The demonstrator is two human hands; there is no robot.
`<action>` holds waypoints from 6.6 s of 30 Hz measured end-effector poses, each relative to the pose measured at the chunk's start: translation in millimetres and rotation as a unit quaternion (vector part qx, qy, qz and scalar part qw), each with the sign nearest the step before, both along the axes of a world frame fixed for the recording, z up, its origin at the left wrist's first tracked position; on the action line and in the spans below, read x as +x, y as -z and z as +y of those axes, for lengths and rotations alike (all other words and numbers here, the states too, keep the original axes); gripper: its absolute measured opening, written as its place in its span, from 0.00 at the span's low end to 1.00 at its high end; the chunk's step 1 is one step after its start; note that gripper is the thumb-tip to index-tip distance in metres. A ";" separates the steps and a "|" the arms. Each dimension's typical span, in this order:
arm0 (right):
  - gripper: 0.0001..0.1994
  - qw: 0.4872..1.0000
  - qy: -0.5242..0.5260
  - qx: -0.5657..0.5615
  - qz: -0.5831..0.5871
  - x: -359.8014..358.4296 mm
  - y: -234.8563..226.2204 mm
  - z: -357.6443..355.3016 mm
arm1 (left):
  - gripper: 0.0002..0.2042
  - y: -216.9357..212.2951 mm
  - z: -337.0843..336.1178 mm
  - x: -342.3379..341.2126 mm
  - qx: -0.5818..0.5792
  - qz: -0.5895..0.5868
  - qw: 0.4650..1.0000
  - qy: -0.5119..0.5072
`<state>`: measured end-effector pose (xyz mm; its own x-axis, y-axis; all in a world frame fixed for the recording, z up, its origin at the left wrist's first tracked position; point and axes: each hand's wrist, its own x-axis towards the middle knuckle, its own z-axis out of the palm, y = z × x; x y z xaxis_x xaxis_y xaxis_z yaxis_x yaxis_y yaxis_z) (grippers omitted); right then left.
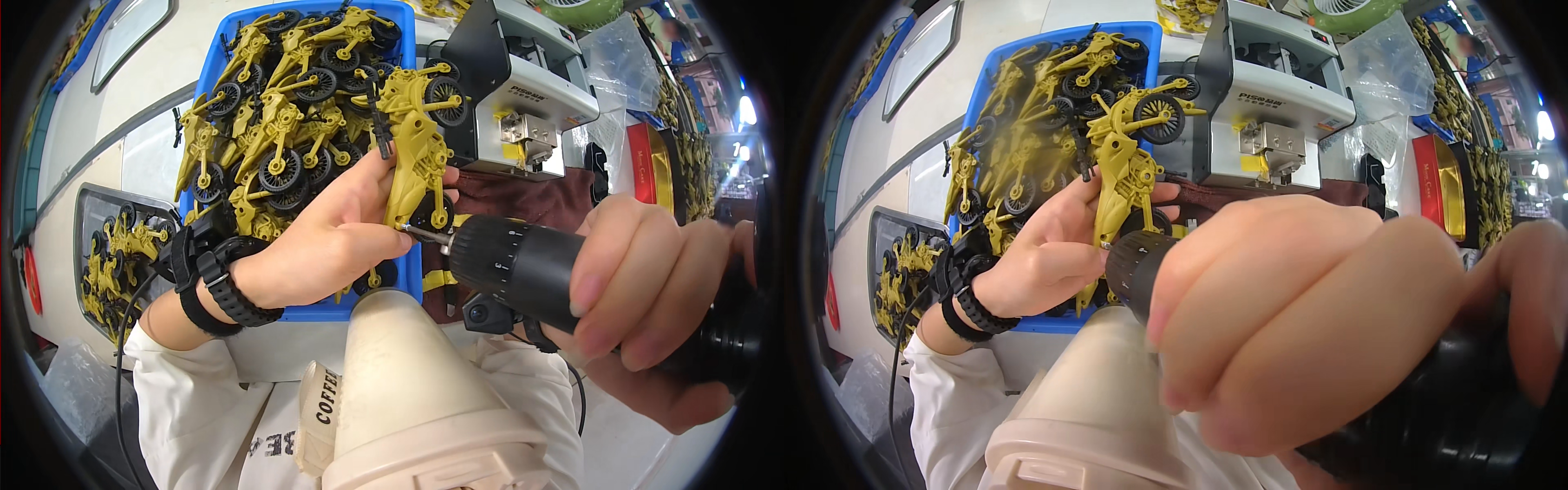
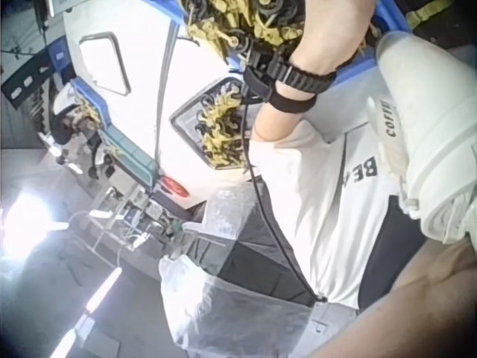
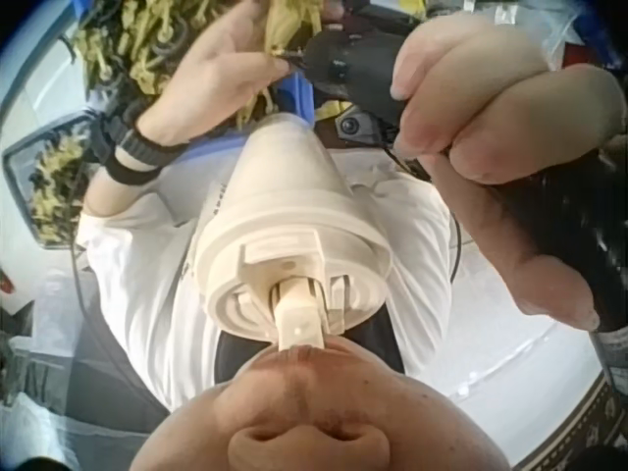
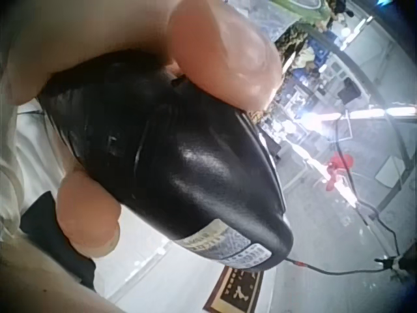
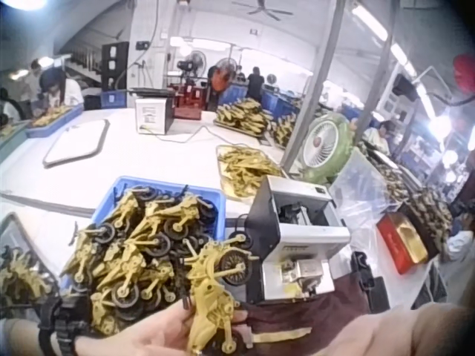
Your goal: Assembling plastic toy motorcycle parts using a handheld powered screwdriver.
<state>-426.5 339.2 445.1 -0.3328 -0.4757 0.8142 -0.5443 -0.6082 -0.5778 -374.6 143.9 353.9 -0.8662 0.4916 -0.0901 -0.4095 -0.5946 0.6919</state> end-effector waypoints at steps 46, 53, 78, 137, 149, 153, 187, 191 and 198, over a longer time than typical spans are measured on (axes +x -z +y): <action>0.28 0.931 0.331 -0.089 -0.127 -24.0 -22.6 85.2 | 0.30 -13.3 0.0 3.0 -0.007 0.000 0.997 -0.077; 0.19 0.892 0.415 0.006 -0.178 -55.3 33.4 42.8 | 0.29 -8.9 -4.8 0.8 0.020 -0.091 0.995 -0.046; 0.32 0.991 0.071 -0.040 -0.108 7.4 18.2 9.4 | 0.31 3.2 1.5 5.0 -0.156 0.068 0.981 -0.092; 0.27 0.973 0.149 -0.091 -0.151 14.0 -15.4 50.2 | 0.23 -9.2 -4.0 2.8 -0.084 -0.051 0.994 -0.039; 0.26 0.971 0.156 -0.107 -0.147 9.7 -11.7 47.3 | 0.22 -5.3 -5.5 2.1 -0.059 -0.064 0.996 -0.036; 0.26 0.975 0.138 -0.080 -0.152 7.3 -10.3 45.8 | 0.22 -2.4 -7.0 0.2 -0.071 -0.044 0.996 -0.038; 0.35 0.982 -0.178 0.007 -0.060 -62.4 3.5 59.8 | 0.19 7.6 -206.9 158.1 -0.030 0.054 0.798 -0.600; 0.35 0.984 -0.161 0.030 -0.072 -62.5 1.0 62.1 | 0.16 57.0 -213.3 218.2 -0.100 -0.061 0.680 -0.723; 0.32 0.985 -0.167 -0.024 0.044 -61.4 7.7 63.0 | 0.20 87.9 -209.0 227.0 -0.409 -0.159 0.564 -0.700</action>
